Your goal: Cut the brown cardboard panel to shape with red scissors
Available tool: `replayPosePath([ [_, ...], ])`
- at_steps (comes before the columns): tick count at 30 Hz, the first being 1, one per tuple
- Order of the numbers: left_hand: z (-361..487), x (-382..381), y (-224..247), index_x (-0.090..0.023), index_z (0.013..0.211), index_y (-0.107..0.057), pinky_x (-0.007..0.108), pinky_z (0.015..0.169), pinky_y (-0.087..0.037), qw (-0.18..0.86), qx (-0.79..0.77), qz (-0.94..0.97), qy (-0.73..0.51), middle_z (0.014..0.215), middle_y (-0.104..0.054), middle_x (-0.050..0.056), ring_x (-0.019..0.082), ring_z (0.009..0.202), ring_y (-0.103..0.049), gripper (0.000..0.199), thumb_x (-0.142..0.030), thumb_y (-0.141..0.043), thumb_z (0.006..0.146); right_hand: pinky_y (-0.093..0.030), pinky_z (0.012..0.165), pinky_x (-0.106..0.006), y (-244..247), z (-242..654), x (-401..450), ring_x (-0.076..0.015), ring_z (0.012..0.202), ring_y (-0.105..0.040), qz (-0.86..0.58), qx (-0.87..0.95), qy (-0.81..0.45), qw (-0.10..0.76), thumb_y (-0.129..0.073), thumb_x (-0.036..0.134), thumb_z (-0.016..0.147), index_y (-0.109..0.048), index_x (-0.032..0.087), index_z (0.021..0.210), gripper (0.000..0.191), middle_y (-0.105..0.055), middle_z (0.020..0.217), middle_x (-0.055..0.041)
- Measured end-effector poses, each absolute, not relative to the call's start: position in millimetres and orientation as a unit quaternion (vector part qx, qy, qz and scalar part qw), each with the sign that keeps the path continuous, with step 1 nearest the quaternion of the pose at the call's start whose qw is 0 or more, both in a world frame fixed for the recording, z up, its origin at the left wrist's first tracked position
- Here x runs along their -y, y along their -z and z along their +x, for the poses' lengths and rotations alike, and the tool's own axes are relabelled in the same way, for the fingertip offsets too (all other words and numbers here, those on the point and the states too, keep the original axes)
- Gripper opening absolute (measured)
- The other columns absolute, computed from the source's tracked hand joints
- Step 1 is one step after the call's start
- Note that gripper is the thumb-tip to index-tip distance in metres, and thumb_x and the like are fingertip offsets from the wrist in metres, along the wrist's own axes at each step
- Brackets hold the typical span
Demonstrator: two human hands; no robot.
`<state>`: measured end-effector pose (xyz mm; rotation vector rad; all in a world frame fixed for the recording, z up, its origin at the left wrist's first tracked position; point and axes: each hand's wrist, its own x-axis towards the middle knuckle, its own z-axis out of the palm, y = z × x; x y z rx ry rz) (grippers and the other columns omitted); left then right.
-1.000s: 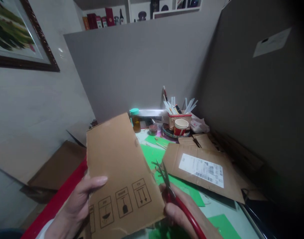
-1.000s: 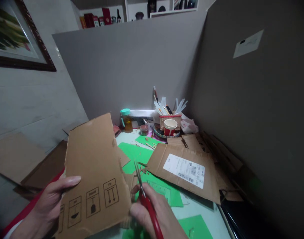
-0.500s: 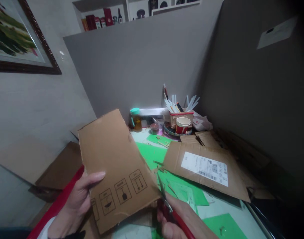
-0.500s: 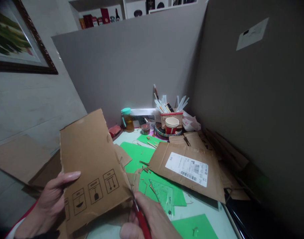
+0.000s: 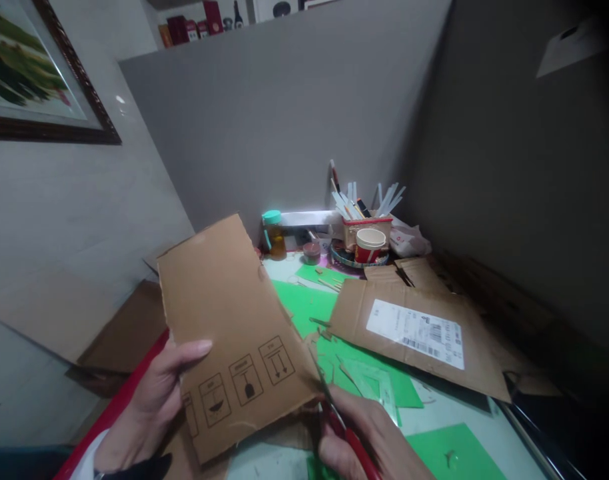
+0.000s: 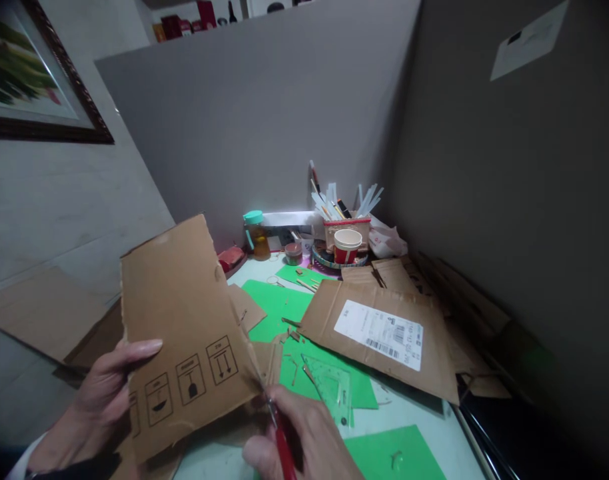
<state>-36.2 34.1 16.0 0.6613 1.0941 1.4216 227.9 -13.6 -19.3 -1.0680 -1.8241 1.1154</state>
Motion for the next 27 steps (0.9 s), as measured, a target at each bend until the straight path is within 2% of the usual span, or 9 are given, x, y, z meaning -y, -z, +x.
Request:
replayPosePath([
  [5, -35, -36, -16, -0.016, 0.131, -0.062, 0.035, 0.058, -0.066, 0.568, -0.460, 0.286, -0.619, 0.076, -0.080, 0.007, 0.027, 0.063, -0.076, 0.072, 0.009, -0.066, 0.064, -0.042, 0.061, -0.031, 39, 223, 8, -0.0187, 0.062, -0.051, -0.403, 0.709, -0.446, 0.368, -0.048, 0.065, 0.091, -0.065, 0.021, 0.083, 0.048, -0.056, 0.064, 0.0002],
  [9, -37, -37, -14, -0.016, 0.130, -0.063, 0.037, 0.063, -0.067, 0.568, -0.467, 0.299, -0.609, 0.079, -0.081, 0.009, 0.028, 0.066, -0.077, 0.071, 0.007, -0.069, 0.064, -0.030, 0.054, -0.028, 56, 219, 5, -0.0139, 0.057, -0.043, -0.422, 0.714, -0.416, 0.373, -0.040, 0.061, 0.097, -0.054, 0.020, 0.071, 0.050, -0.045, 0.061, 0.0027],
  [12, -38, -37, -13, -0.017, 0.131, -0.062, 0.037, 0.059, -0.066, 0.569, -0.478, 0.301, -0.597, 0.077, -0.081, 0.008, 0.028, 0.064, -0.077, 0.070, 0.006, -0.068, 0.066, -0.029, 0.053, -0.028, 63, 219, 5, -0.0129, 0.055, -0.044, -0.419, 0.713, -0.413, 0.381, -0.038, 0.059, 0.099, -0.048, 0.021, 0.069, 0.050, -0.044, 0.060, 0.0033],
  [16, -38, -37, -14, -0.020, 0.135, -0.060, 0.037, 0.063, -0.067, 0.572, -0.469, 0.320, -0.593, 0.081, -0.081, 0.008, 0.028, 0.067, -0.077, 0.075, 0.004, -0.072, 0.064, -0.029, 0.052, -0.027, 61, 220, 4, -0.0134, 0.055, -0.042, -0.431, 0.713, -0.416, 0.365, -0.040, 0.066, 0.095, -0.056, 0.020, 0.070, 0.054, -0.046, 0.059, 0.0031],
  [19, -36, -34, -16, -0.020, 0.137, -0.058, 0.040, 0.063, -0.066, 0.587, -0.461, 0.330, -0.578, 0.084, -0.082, 0.010, 0.030, 0.069, -0.077, 0.080, 0.003, -0.075, 0.062, -0.031, 0.054, -0.028, 51, 222, 3, -0.0151, 0.058, -0.044, -0.428, 0.714, -0.416, 0.367, -0.044, 0.072, 0.090, -0.063, 0.019, 0.078, 0.057, -0.054, 0.063, 0.0013],
  [23, -31, -27, -18, -0.019, 0.137, -0.058, 0.045, 0.068, -0.066, 0.613, -0.470, 0.320, -0.548, 0.088, -0.082, 0.012, 0.035, 0.075, -0.078, 0.076, -0.001, -0.076, 0.066, -0.037, 0.060, -0.029, 34, 224, 6, -0.0182, 0.066, -0.052, -0.398, 0.710, -0.445, 0.374, -0.048, 0.064, 0.092, -0.068, 0.019, 0.093, 0.050, -0.067, 0.077, -0.0027],
  [25, -31, -24, -19, -0.019, 0.137, -0.058, 0.046, 0.068, -0.066, 0.621, -0.475, 0.319, -0.536, 0.089, -0.082, 0.012, 0.037, 0.077, -0.078, 0.073, -0.003, -0.076, 0.068, -0.038, 0.062, -0.029, 30, 224, 8, -0.0188, 0.068, -0.052, -0.397, 0.707, -0.453, 0.371, -0.049, 0.061, 0.092, -0.068, 0.018, 0.097, 0.048, -0.067, 0.079, -0.0032],
  [27, -34, -23, -19, -0.018, 0.136, -0.059, 0.044, 0.063, -0.066, 0.613, -0.479, 0.326, -0.537, 0.086, -0.082, 0.012, 0.037, 0.074, -0.078, 0.075, -0.003, -0.077, 0.065, -0.035, 0.060, -0.030, 33, 223, 10, -0.0179, 0.065, -0.048, -0.415, 0.708, -0.441, 0.364, -0.049, 0.062, 0.091, -0.067, 0.016, 0.090, 0.049, -0.061, 0.073, -0.0022],
])
